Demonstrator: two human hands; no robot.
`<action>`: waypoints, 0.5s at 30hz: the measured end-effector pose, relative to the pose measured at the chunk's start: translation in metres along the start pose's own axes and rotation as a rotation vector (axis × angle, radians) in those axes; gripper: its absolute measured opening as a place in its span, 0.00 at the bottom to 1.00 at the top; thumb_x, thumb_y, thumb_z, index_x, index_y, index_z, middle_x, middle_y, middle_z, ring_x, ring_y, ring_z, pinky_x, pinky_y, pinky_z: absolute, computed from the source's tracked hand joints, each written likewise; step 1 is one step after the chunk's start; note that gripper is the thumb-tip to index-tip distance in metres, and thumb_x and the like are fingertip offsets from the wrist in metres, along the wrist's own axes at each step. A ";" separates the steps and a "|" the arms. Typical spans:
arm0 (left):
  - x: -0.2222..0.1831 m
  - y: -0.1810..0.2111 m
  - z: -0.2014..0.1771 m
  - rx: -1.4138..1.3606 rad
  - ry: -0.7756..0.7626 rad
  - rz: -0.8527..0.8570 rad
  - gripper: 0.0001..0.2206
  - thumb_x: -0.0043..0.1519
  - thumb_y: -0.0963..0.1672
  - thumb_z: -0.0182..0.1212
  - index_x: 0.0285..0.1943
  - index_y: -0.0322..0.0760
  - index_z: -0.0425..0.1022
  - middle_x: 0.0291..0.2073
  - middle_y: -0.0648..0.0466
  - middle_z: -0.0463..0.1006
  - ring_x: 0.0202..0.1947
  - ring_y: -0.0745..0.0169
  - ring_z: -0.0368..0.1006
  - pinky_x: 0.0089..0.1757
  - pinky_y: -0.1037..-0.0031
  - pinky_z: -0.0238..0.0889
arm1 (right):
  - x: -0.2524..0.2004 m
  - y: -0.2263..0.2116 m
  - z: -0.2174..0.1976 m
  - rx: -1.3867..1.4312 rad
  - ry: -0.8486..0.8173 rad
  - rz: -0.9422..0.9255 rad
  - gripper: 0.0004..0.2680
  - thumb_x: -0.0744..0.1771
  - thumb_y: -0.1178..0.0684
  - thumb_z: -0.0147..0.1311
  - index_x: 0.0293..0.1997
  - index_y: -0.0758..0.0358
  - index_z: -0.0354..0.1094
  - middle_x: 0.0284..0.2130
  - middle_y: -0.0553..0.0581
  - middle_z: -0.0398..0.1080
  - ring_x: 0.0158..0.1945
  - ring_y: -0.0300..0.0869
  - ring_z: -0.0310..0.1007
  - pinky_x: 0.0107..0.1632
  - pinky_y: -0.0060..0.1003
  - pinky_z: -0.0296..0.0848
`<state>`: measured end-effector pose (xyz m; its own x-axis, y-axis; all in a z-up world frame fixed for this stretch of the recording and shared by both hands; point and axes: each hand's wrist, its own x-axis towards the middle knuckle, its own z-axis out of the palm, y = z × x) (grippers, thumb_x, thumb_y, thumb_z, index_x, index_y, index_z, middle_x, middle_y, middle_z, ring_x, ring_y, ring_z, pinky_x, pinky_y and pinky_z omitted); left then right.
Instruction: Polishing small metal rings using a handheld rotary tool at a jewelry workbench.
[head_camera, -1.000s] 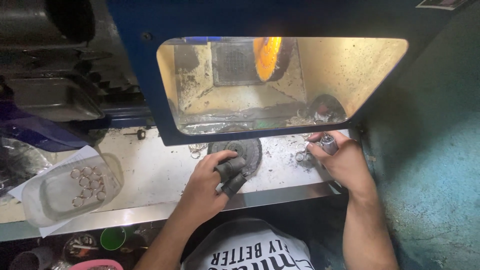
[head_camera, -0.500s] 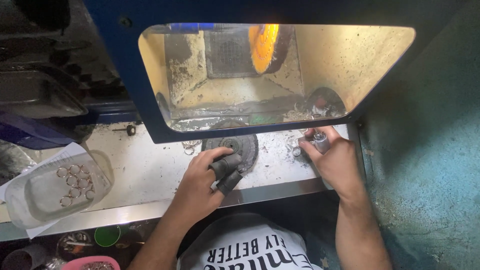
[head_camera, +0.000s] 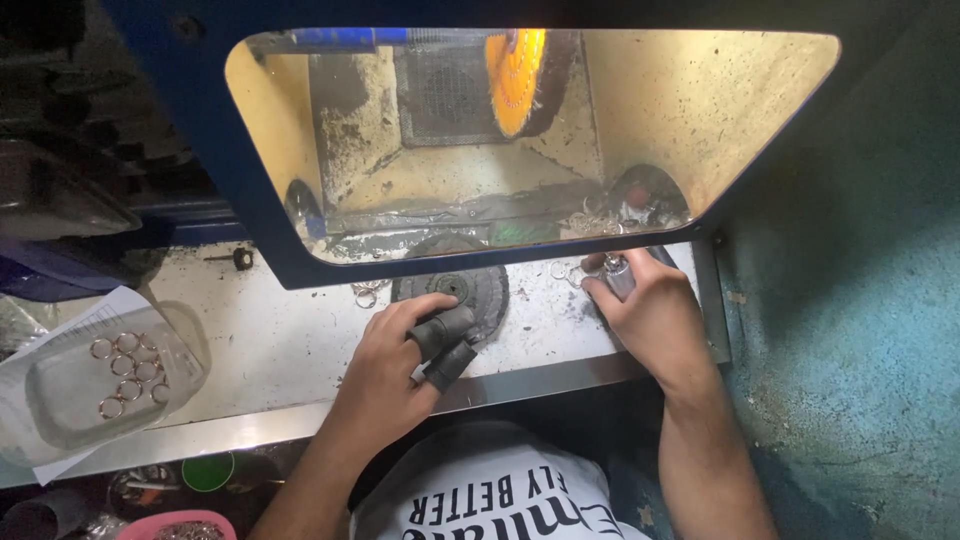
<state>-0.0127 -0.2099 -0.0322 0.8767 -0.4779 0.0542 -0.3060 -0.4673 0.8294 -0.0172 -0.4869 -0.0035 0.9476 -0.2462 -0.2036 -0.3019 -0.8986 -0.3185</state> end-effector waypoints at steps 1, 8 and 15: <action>0.001 0.000 0.000 0.000 -0.001 -0.001 0.08 0.57 0.41 0.64 0.44 0.37 0.81 0.55 0.54 0.76 0.57 0.51 0.71 0.55 0.57 0.61 | 0.004 0.009 0.004 0.000 -0.001 0.001 0.12 0.64 0.52 0.65 0.50 0.60 0.73 0.37 0.62 0.80 0.46 0.54 0.81 0.49 0.47 0.79; 0.001 -0.002 0.003 -0.004 0.031 0.005 0.07 0.58 0.42 0.65 0.44 0.38 0.81 0.54 0.53 0.76 0.57 0.50 0.72 0.54 0.57 0.62 | 0.011 0.020 0.018 -0.092 0.026 -0.046 0.12 0.65 0.51 0.64 0.51 0.63 0.73 0.35 0.63 0.79 0.42 0.54 0.82 0.44 0.47 0.81; 0.000 -0.004 0.002 -0.040 0.059 0.018 0.08 0.57 0.42 0.65 0.45 0.39 0.81 0.55 0.53 0.76 0.57 0.49 0.72 0.55 0.57 0.62 | 0.016 0.017 0.015 -0.087 0.193 -0.150 0.09 0.67 0.56 0.59 0.51 0.66 0.70 0.33 0.68 0.77 0.40 0.58 0.81 0.42 0.51 0.80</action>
<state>-0.0127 -0.2096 -0.0371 0.8919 -0.4408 0.1016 -0.3085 -0.4285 0.8493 -0.0090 -0.5004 -0.0256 0.9861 -0.1647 0.0231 -0.1539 -0.9560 -0.2496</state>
